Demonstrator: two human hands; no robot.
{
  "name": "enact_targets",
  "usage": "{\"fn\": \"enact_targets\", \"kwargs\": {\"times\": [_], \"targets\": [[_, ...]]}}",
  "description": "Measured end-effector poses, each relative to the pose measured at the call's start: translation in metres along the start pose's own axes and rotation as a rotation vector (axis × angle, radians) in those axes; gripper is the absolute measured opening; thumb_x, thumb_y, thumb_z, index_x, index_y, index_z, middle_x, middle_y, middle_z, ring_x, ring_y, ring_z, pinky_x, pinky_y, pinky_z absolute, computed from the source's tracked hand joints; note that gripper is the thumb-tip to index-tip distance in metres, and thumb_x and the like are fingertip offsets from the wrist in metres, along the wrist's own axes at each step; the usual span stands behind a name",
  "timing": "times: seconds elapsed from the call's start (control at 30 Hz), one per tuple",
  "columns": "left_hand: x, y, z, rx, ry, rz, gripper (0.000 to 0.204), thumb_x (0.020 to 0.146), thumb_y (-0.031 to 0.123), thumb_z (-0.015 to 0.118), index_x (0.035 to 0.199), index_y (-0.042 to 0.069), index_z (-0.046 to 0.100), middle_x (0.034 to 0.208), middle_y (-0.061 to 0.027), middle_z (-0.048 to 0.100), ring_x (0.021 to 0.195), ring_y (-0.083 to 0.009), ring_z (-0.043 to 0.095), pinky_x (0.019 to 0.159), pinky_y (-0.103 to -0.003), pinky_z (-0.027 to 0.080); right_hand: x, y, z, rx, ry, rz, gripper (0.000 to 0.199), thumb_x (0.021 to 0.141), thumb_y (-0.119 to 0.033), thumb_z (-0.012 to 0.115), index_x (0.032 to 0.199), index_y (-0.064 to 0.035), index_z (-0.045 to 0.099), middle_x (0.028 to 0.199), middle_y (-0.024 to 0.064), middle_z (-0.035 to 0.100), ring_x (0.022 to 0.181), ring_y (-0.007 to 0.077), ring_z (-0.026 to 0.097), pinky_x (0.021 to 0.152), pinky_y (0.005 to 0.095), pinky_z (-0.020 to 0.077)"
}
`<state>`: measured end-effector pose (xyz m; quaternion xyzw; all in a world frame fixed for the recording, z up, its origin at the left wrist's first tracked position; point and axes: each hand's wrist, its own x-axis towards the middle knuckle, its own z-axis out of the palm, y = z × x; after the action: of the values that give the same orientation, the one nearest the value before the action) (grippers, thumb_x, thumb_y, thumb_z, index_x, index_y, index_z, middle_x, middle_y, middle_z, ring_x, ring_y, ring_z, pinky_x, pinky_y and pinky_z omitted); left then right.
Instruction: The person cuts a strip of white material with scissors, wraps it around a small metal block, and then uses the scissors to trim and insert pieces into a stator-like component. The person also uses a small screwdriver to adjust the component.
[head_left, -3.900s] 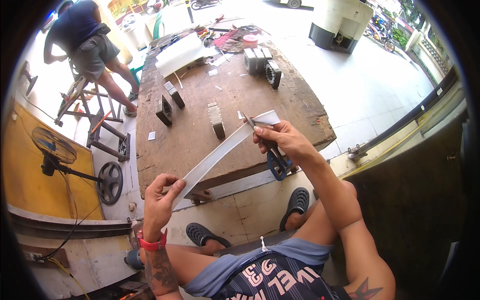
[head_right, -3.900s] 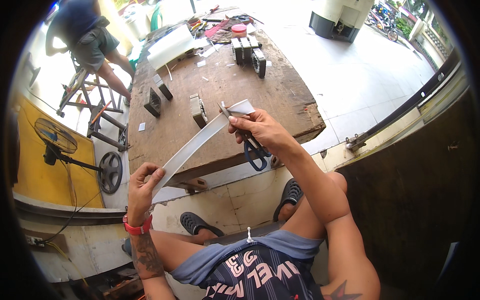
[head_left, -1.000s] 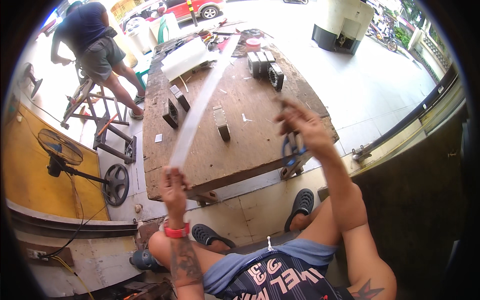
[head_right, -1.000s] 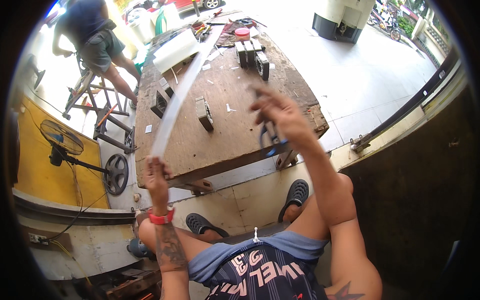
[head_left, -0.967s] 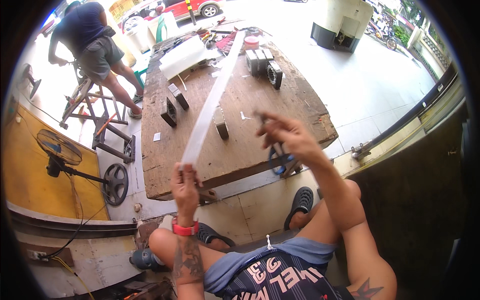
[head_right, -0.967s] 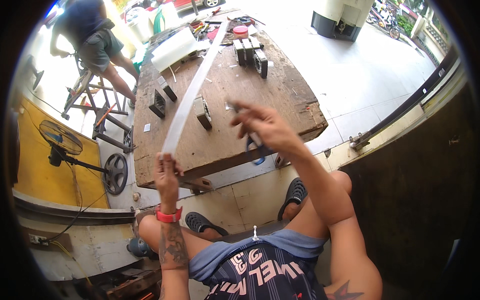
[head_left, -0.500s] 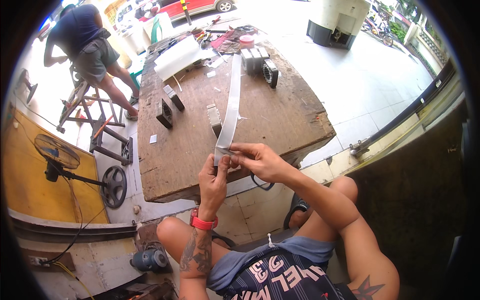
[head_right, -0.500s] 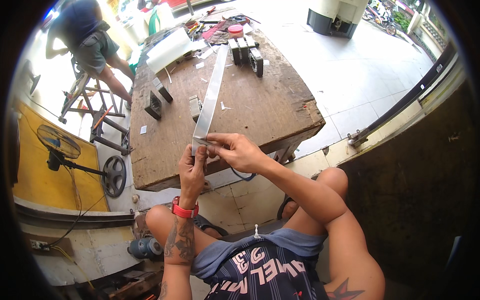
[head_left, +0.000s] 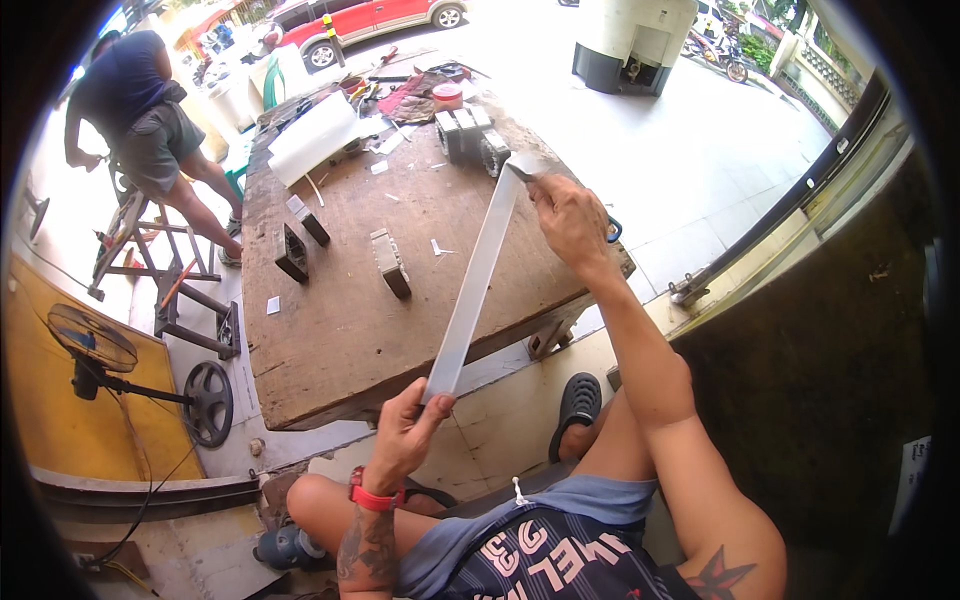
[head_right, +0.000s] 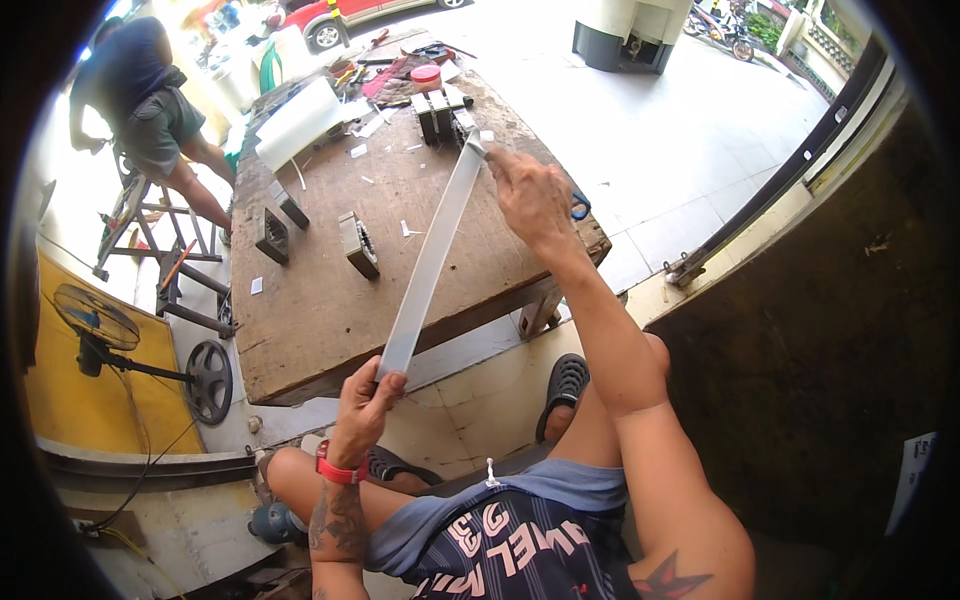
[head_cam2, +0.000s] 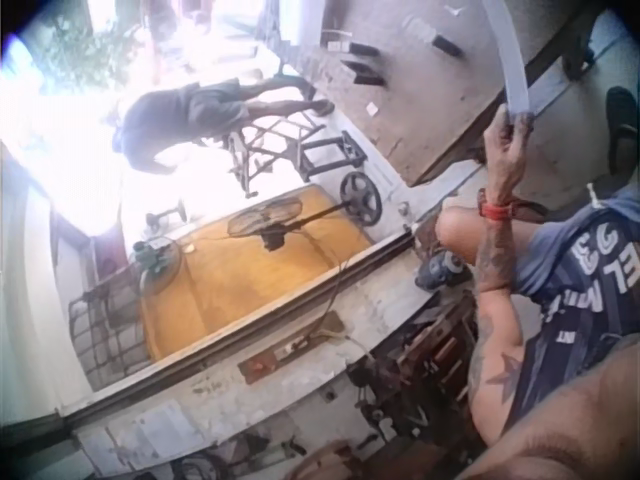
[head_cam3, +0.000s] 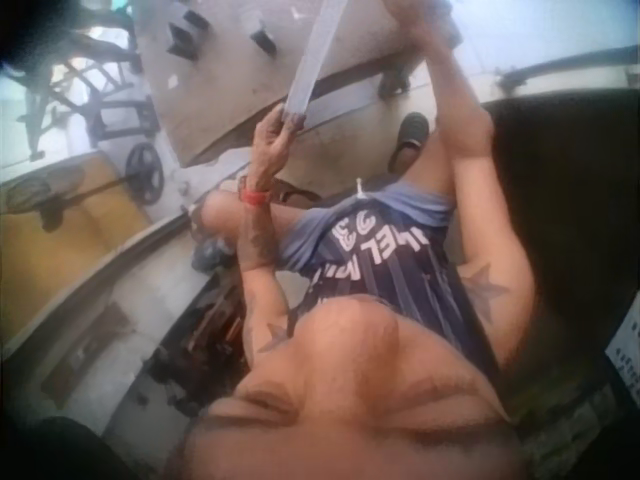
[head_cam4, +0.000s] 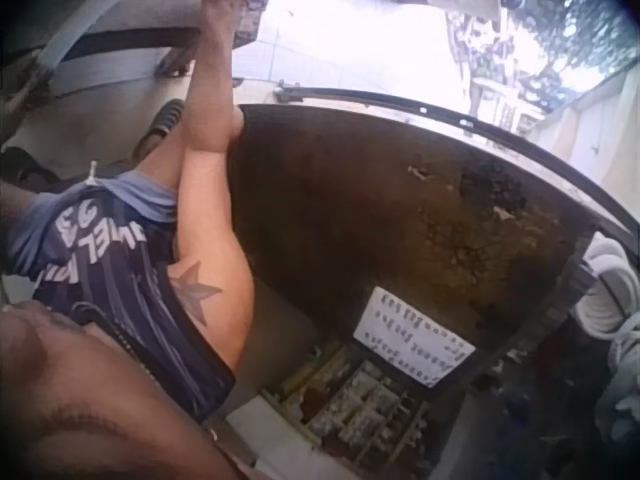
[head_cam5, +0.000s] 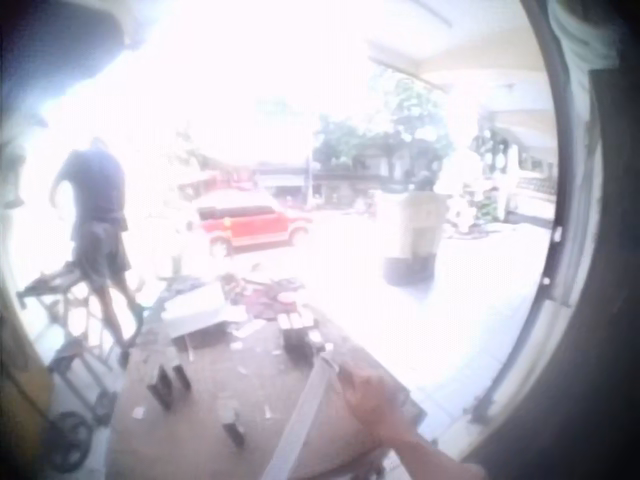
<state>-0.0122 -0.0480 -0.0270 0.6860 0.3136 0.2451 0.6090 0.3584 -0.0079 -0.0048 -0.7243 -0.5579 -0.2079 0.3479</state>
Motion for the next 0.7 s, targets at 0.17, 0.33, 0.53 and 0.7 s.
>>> {"fn": "enact_targets", "kwargs": {"times": [0.17,0.33,0.53,0.7], "targets": [[-0.025,0.023,-0.073,0.213,-0.092,-0.068,0.031,0.103,0.026,0.070,0.090,-0.002,0.065,0.072,-0.0022,0.060,0.072,-0.0092,0.054,0.065,-0.028,0.044,0.023,0.058,-0.024,-0.155,-0.180,0.379,0.037,0.108,-0.027,0.058,0.144,-0.0337,0.065,0.087,0.0010,0.076,0.057,0.0126,0.062,0.054,0.0275,0.0513],[-0.032,0.041,-0.099,0.423,-0.087,-0.095,0.023,0.099,0.022,0.071,0.097,-0.001,0.070,0.082,-0.0086,0.069,0.075,-0.0162,0.064,0.068,-0.034,0.050,0.036,0.060,-0.093,0.112,-0.061,0.576,0.038,0.113,-0.031,0.048,0.148,-0.0327,0.061,0.111,0.0044,0.079,0.086,0.0152,0.074,0.076,0.0356,0.0606],[-0.010,0.053,-0.075,0.371,0.187,0.212,0.016,0.086,-0.004,0.076,0.099,0.001,0.069,0.105,-0.0144,0.076,0.103,-0.0303,0.075,0.091,-0.041,0.060,-0.003,-0.079,-0.102,0.557,-0.837,-0.381,0.052,0.099,-0.006,0.061,0.150,-0.0158,0.059,0.099,0.0146,0.078,0.079,0.0258,0.072,0.076,0.0386,0.0597],[0.002,0.054,-0.078,0.208,0.002,0.615,0.027,0.084,-0.004,0.078,0.107,0.002,0.066,0.116,-0.0168,0.074,0.108,-0.0301,0.072,0.099,-0.044,0.057,-0.025,-0.150,-0.099,0.204,-0.882,-0.538,0.046,0.100,-0.025,0.066,0.142,-0.0043,0.062,0.079,0.0142,0.073,0.074,0.0333,0.071,0.069,0.0459,0.0537]]}}
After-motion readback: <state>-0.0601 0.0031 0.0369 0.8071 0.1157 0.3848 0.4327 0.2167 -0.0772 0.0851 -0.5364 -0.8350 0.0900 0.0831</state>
